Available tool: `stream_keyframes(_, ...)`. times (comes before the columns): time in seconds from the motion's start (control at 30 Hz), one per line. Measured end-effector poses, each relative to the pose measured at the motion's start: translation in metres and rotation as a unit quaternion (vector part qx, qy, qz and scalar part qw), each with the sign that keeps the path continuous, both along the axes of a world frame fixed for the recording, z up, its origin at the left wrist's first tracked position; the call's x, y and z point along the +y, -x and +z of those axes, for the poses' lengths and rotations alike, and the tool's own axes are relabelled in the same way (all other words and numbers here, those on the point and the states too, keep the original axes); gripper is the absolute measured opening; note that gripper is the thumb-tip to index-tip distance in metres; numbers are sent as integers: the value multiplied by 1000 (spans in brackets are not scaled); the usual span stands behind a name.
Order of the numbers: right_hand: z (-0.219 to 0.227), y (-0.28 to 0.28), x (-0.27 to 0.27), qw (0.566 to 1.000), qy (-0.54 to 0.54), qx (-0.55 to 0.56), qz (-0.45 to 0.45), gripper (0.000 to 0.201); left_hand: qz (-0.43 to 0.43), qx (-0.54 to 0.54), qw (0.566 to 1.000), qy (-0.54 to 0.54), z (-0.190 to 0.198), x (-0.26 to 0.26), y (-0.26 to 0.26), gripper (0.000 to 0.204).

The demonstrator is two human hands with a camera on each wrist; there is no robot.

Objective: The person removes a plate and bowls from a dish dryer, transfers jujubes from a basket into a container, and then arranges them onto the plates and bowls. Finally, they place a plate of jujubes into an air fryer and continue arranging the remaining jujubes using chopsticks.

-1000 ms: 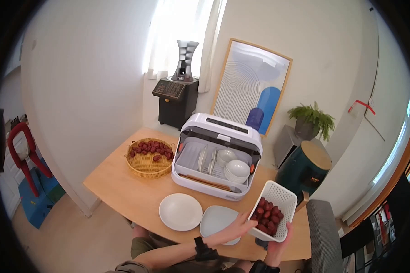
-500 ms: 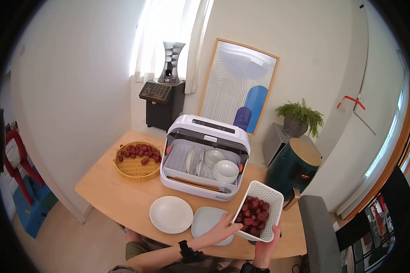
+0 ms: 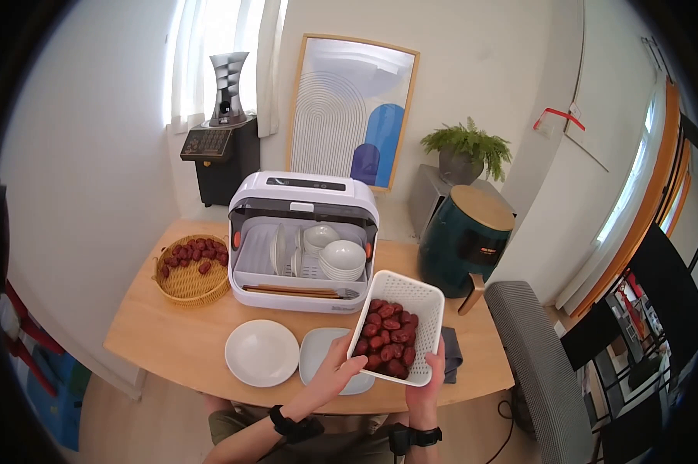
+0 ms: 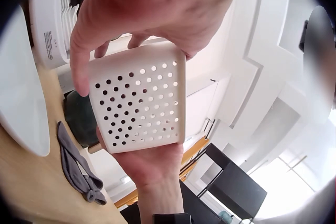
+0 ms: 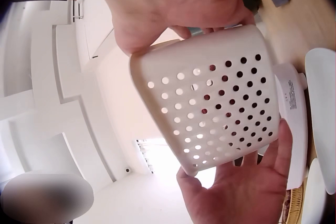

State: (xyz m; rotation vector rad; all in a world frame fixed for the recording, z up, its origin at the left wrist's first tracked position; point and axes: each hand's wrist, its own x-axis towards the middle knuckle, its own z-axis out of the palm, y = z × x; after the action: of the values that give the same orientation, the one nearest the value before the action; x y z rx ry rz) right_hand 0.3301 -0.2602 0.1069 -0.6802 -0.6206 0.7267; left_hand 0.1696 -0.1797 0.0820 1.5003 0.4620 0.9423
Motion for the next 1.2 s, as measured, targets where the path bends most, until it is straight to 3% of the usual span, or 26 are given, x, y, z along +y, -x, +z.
stream_keyframes(0.07, 6, 4, 0, 1000, -3, -8, -12, 70, 54, 0, 992, -117, 2, 2, 2, 65)
stream_keyframes(0.13, 5, -7, 10, 997, 78, -15, -9, 68, -53, -1, 986, 160, 25, 13, 1, 60)
stream_keyframes(0.17, 1, -15, 15, 994, 108, 3, 20, 67, -69, -4, 972, 225, 28, 18, -3, 63)
stream_keyframes(0.2, -1, -16, 12, 994, 107, -2, 25, 67, -64, -10, 972, 224, 20, 15, -5, 63)
stream_keyframes(0.27, -8, -16, 7, 999, 36, 37, -1, 67, 22, 27, 999, -26, 11, 10, -10, 67)
stream_keyframes(0.3, -13, -19, 5, 997, -1, 67, 28, 68, 37, 20, 996, -79, 10, 7, -11, 68)
stream_keyframes(0.43, -20, -49, 19, 995, 65, 70, 26, 61, -7, 5, 999, 35, 29, 22, -26, 66)
stream_keyframes(0.5, -23, -41, 8, 997, 48, 61, 3, 62, -139, -14, 980, 139, 21, 40, -37, 65)
stream_keyframes(0.53, -22, -38, 6, 998, 22, 56, -25, 63, -30, 2, 1000, -5, 26, 24, -29, 66)
stream_keyframes(0.6, -11, -19, -8, 996, -88, -21, 24, 66, 53, -59, 990, -119, 38, -1, -16, 59)
stream_keyframes(0.7, -4, -26, 0, 1000, 11, 23, -19, 68, 45, -54, 996, -58, 33, 2, -23, 60)
stream_keyframes(0.73, -12, -42, 10, 997, 61, 40, -28, 69, -32, -13, 999, 28, 29, 21, -29, 64)
stream_keyframes(0.77, -20, -59, 13, 992, 116, 41, -30, 67, -51, -13, 999, 11, 14, 31, -41, 66)
stream_keyframes(0.8, -20, -55, 9, 992, 116, 36, -22, 67, -63, -19, 998, -13, 9, 41, -49, 68)
stream_keyframes(0.87, -12, -38, 0, 999, -12, 41, 20, 69, 14, 30, 998, -56, 27, 13, -40, 69)
stream_keyframes(0.9, 6, -22, -2, 997, -54, 12, 62, 69, -1, 39, 996, -75, 37, 7, -35, 71)
stream_keyframes(0.93, 10, -22, -3, 998, -48, 31, 33, 67, -2, 46, 996, -74, 44, 4, -36, 72)
stream_keyframes(1.0, 6, -50, 0, 998, 26, 57, -10, 61, -45, -15, 998, 36, 54, 12, -37, 72)
stream_keyframes(1.07, 5, -76, 8, 994, 88, 64, 12, 55, -90, -21, 994, 57, 35, 29, -60, 72)
stream_keyframes(1.1, 7, -73, 7, 997, 61, 49, 5, 57, -121, -27, 990, 67, 30, 40, -67, 71)
stream_keyframes(1.13, 8, -65, 6, 999, 33, 36, 4, 60, -111, -31, 991, 63, 34, 38, -64, 71)
stream_keyframes(1.17, 19, -50, 1, 999, -2, 14, 42, 64, -42, -36, 998, -16, 40, 24, -56, 71)
stream_keyframes(1.2, 27, -35, -4, 1000, -10, 7, 3, 65, 20, -35, 995, -88, 44, 8, -49, 70)
